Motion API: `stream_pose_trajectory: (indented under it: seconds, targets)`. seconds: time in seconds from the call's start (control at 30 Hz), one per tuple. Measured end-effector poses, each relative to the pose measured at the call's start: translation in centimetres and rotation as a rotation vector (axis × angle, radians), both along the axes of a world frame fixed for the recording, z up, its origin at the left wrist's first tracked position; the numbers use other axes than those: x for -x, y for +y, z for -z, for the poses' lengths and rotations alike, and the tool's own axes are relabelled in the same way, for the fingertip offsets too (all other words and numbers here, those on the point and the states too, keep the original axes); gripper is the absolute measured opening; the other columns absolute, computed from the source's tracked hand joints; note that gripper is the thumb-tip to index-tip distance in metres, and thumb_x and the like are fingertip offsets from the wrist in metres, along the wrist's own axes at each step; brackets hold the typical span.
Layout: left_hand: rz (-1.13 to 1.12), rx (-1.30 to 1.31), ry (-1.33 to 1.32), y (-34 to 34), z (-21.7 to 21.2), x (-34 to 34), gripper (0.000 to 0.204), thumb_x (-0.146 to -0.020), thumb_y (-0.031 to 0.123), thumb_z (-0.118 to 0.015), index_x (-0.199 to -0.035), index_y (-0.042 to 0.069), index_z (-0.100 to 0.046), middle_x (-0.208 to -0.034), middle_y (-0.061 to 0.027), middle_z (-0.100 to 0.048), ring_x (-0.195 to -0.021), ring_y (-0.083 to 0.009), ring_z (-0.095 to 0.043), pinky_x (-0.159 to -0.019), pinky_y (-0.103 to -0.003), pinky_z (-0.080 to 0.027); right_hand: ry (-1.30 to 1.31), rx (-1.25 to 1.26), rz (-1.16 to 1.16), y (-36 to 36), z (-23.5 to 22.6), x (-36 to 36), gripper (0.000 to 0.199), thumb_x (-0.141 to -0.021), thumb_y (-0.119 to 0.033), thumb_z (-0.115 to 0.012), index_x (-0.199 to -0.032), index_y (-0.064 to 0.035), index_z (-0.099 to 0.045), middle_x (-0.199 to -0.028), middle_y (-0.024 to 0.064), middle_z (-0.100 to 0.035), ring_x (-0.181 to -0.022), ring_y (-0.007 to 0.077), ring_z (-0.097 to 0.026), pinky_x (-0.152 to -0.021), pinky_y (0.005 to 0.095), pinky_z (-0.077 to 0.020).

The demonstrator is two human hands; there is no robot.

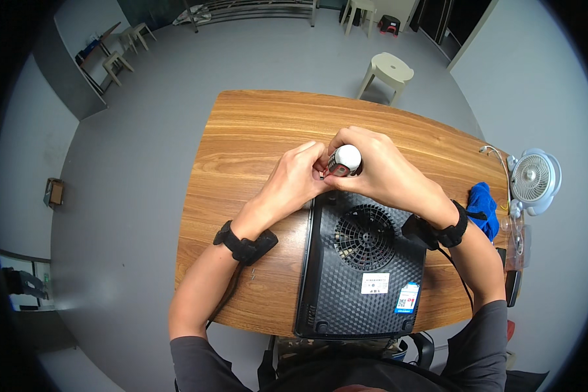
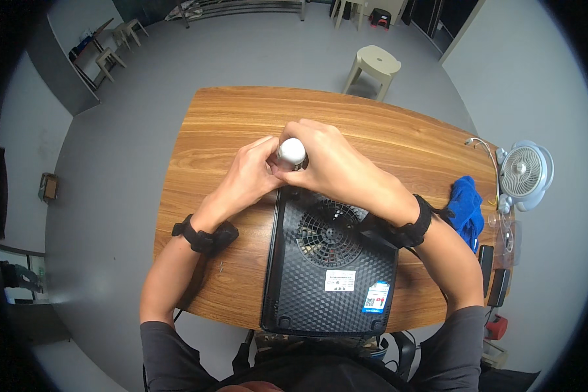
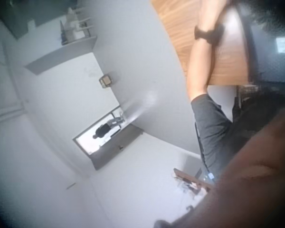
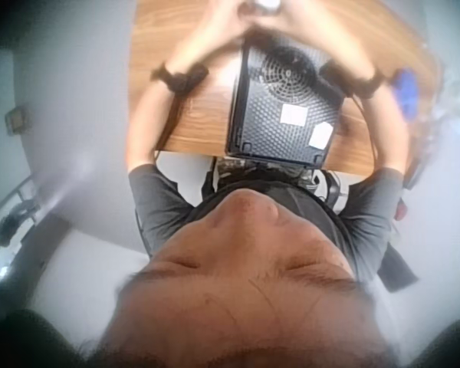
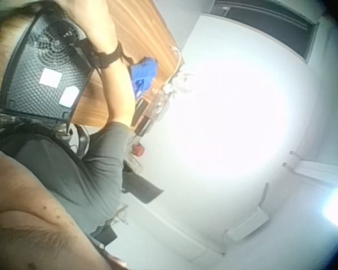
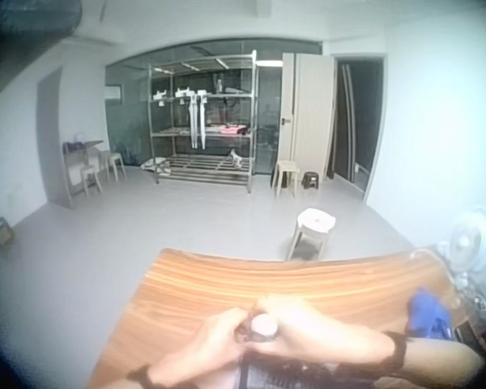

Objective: The person uses a screwdriver to remove screws from the bottom and top of a black electronic device. They then open the device to reveal internal components including a fan and circuit board.

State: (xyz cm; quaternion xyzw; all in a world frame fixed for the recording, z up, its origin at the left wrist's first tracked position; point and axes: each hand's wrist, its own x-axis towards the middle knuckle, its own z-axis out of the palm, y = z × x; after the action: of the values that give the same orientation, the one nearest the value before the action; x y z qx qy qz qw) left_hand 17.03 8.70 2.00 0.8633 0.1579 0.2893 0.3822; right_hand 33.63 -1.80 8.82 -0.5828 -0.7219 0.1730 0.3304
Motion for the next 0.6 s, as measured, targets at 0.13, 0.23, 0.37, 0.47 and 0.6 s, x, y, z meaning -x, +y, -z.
stream_pose_trajectory:
  seconds: [0.13, 0.23, 0.37, 0.47, 0.6]
  targets:
    - [-0.004, 0.005, -0.002, -0.1, -0.3, 0.0, 0.030, -0.077, 0.006, -0.083, -0.088, -0.003, -0.057, -0.083, -0.0151, -0.062, -0.075, -0.0292, -0.065, -0.067, -0.040, -0.054, -0.008, -0.022, 0.011, -0.1, -0.7, 0.1, 0.037, -0.080, -0.018, -0.086, -0.099, 0.0039, -0.064, -0.094, 0.0212, -0.069, -0.090, 0.0383, -0.069, -0.077, 0.0441, -0.0555]
    - [-0.006, 0.008, -0.002, 0.1, -0.5, -0.1, 0.030, -0.077, 0.006, -0.083, -0.088, -0.003, -0.057, -0.083, -0.0149, -0.062, -0.074, -0.0286, -0.065, -0.067, -0.039, -0.055, -0.001, -0.028, 0.016, -0.1, -0.9, 0.0, 0.036, -0.080, -0.018, -0.086, -0.099, 0.0035, -0.064, -0.093, 0.0205, -0.069, -0.089, 0.0376, -0.069, -0.076, 0.0439, -0.0555]
    - [-0.017, 0.001, 0.020, 0.0, -1.2, -0.1, 0.030, -0.077, 0.007, -0.084, -0.089, -0.004, -0.058, -0.084, -0.0146, -0.062, -0.074, -0.0277, -0.066, -0.067, -0.038, -0.055, 0.009, -0.039, 0.015, 0.1, -0.8, -0.1, 0.036, -0.080, -0.017, -0.086, -0.099, 0.0033, -0.064, -0.093, 0.0202, -0.069, -0.087, 0.0367, -0.069, -0.075, 0.0435, -0.0555]
    - [-0.018, 0.007, 0.032, -0.1, -1.4, -0.2, 0.031, -0.078, 0.008, -0.085, -0.090, -0.004, -0.059, -0.084, -0.0143, -0.063, -0.074, -0.0272, -0.067, -0.067, -0.037, -0.056, 0.010, -0.034, 0.031, 0.1, -0.8, -0.1, 0.036, -0.079, -0.017, -0.086, -0.097, 0.0037, -0.064, -0.092, 0.0200, -0.068, -0.085, 0.0365, -0.069, -0.074, 0.0430, -0.0550]
    - [-0.027, -0.018, -0.003, -0.1, -0.7, 0.1, 0.031, -0.078, 0.009, -0.086, -0.093, -0.004, -0.062, -0.085, -0.0136, -0.064, -0.075, -0.0255, -0.067, -0.068, -0.036, -0.056, 0.033, -0.006, 0.056, 0.0, -0.7, -0.1, 0.032, -0.079, -0.016, -0.085, -0.097, 0.0008, -0.065, -0.089, 0.0165, -0.069, -0.084, 0.0307, -0.069, -0.075, 0.0393, -0.0550]
